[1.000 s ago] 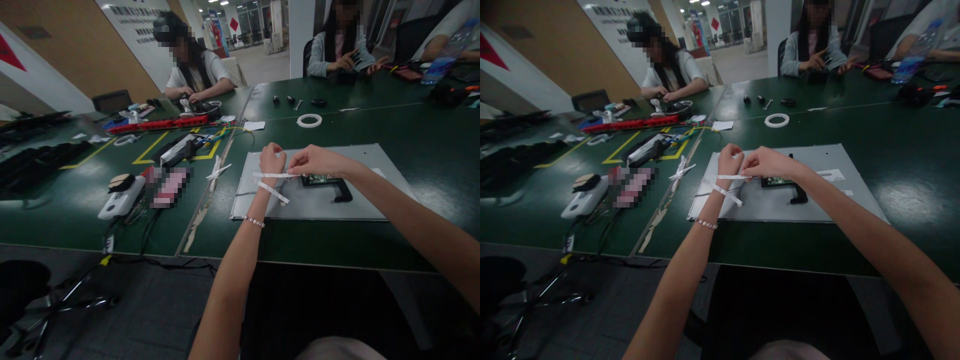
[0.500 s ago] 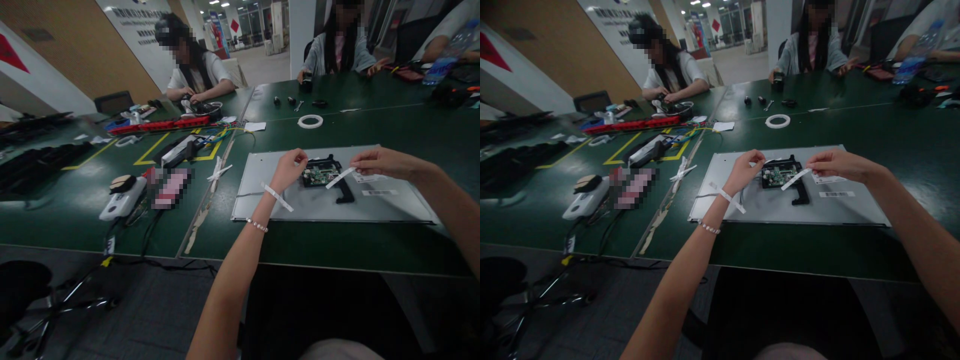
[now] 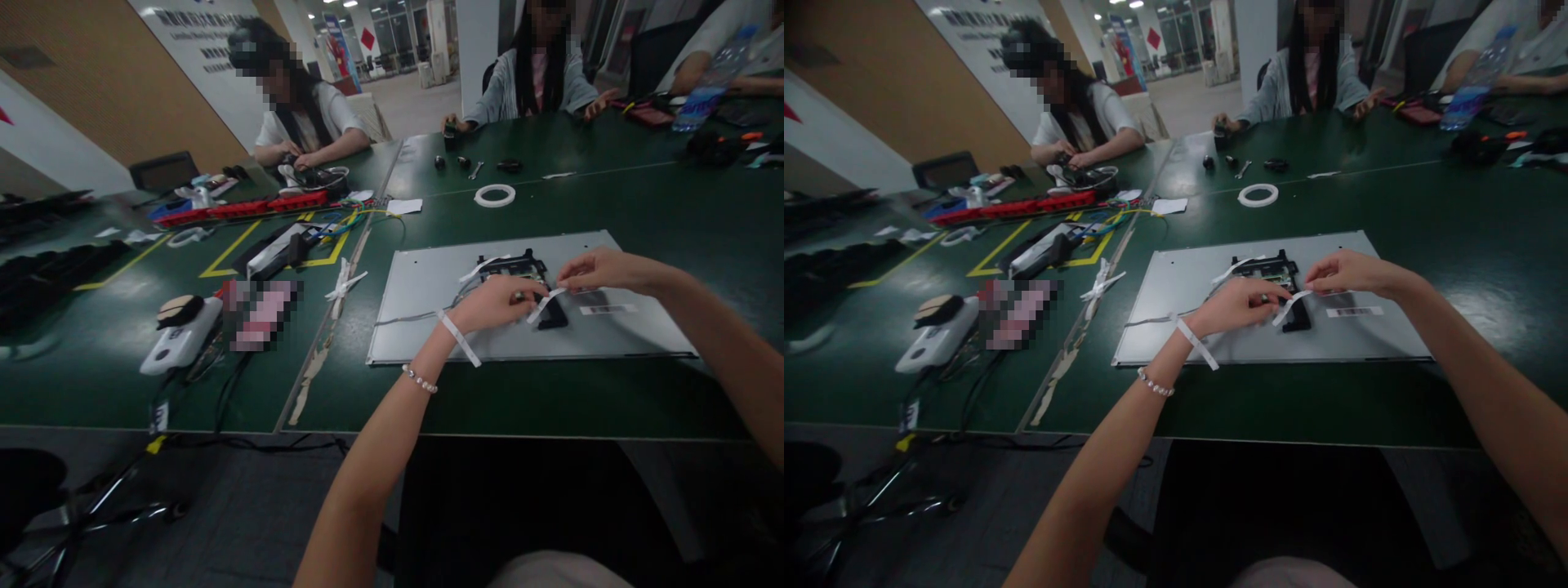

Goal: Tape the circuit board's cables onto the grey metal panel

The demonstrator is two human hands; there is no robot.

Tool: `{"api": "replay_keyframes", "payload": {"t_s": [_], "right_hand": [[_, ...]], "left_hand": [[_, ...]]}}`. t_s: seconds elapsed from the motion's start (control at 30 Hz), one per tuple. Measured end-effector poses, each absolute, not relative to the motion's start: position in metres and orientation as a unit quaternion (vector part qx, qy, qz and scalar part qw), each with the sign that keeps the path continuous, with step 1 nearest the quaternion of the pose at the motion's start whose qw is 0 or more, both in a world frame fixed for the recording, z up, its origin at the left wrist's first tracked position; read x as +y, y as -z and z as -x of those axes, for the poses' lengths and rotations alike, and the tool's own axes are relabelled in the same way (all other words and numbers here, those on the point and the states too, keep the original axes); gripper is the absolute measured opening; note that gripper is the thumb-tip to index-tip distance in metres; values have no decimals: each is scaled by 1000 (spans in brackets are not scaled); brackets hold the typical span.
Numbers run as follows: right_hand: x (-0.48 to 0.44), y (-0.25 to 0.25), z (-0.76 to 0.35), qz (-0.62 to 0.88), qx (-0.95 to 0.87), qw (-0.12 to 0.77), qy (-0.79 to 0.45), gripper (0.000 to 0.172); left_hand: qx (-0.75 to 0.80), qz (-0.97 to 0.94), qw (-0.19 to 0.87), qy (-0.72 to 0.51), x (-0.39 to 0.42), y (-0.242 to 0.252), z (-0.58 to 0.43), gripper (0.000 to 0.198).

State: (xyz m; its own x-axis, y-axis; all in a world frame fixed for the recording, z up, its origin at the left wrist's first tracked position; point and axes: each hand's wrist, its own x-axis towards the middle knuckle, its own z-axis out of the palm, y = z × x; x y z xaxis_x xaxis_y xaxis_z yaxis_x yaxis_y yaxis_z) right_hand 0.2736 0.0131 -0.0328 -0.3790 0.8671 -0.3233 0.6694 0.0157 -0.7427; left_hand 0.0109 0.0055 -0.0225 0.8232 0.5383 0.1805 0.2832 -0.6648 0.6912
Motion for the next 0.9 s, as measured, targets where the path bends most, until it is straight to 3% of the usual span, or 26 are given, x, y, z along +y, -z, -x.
{"api": "replay_keyframes", "payload": {"t_s": [0.2,0.47,0.9], "right_hand": [[19,40,-274,537,-737,84,-403,39],[17,37,-274,555,-753,65,-347,41],[16,38,-271,539,-788,54,-291,36]], "left_hand": [[220,-917,301,-142,4,27,-17,32],[225,-897,353,-141,6,30,-17,25],[258,-894,341,-135,4,33,-18,24]]}}
